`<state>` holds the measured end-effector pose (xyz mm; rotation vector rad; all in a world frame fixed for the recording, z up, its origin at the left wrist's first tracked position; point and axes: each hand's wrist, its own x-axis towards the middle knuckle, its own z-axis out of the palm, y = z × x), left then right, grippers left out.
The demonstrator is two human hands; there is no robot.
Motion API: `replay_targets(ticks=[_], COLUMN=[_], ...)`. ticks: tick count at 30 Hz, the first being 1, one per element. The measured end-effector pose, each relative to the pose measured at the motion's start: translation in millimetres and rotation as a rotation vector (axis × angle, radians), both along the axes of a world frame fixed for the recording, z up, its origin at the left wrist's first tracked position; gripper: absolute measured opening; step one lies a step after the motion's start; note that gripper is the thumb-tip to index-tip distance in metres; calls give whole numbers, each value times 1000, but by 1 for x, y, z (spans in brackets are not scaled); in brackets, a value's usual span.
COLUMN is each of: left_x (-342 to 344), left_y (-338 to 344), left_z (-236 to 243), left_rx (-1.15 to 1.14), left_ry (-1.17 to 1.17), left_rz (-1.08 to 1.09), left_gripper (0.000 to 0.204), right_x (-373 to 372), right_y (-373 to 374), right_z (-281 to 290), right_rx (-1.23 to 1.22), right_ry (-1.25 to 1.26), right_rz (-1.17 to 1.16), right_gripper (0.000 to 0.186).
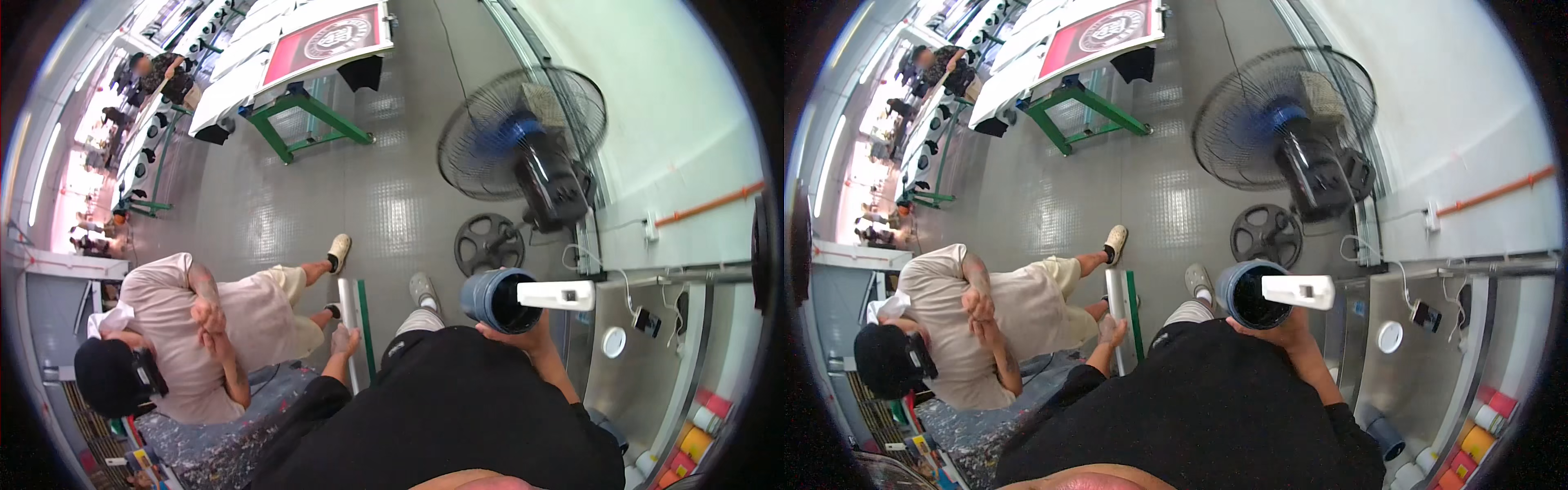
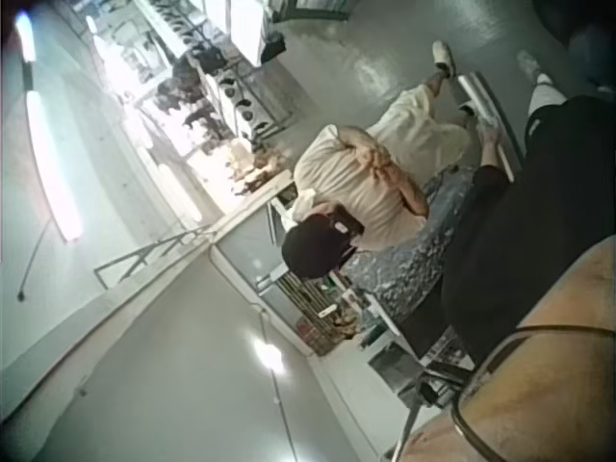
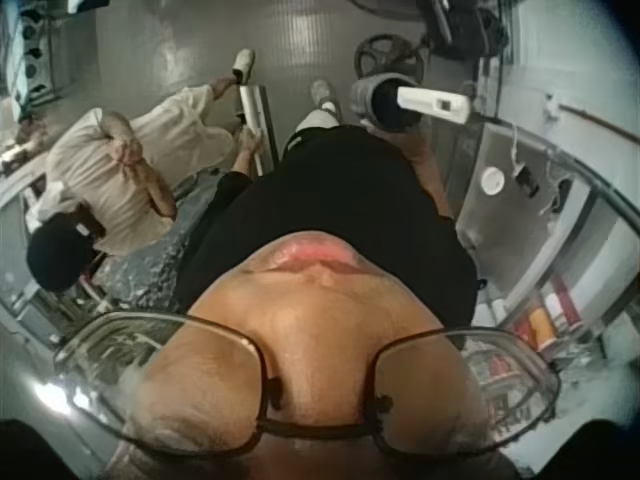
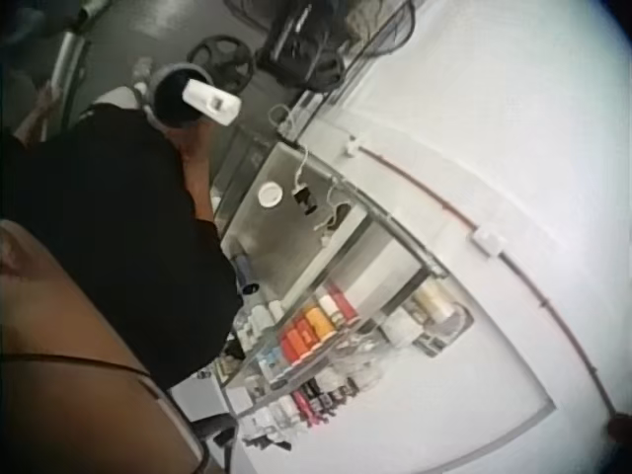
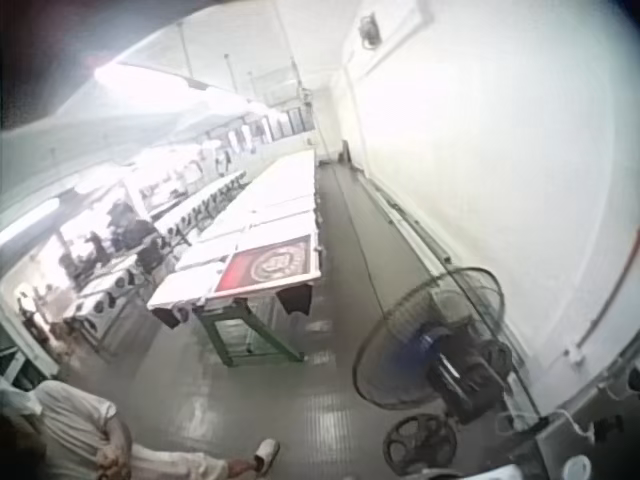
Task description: The recorder is applying black ink to a screen and printing a logo onto t-shirts using a squeegee.
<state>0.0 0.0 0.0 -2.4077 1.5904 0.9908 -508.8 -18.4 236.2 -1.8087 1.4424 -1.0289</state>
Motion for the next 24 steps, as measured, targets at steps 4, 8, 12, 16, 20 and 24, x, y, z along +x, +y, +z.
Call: replay_targets(ticks=[4,8,12,16,20,24], left_x=[33,34,35,24,20,17], left_y=[-122,-233,-351,-468,-596,-701], left_z=[0,27,74,137,198,256], left_rx=[-214,-389,-410,-524,-571,-632], left_ry=[100,292,286,476,447,407], left_rz=[78,90,27,3,-82,-138], left_gripper=[46,41,38,29,25,32], right_x=[31,4,-22,-47,-77,-104], right_y=[-91,-163,-217,-271,-333,-397], right_z=[70,143,202,233,257,292], right_rx=[55,-266,-400,-433,-435,-413], right_ry=[-263,-48,10,97,168,246], right_rz=[124,162,-58,-287,-426,-494], right_gripper=[111,119,119,120,121,123])
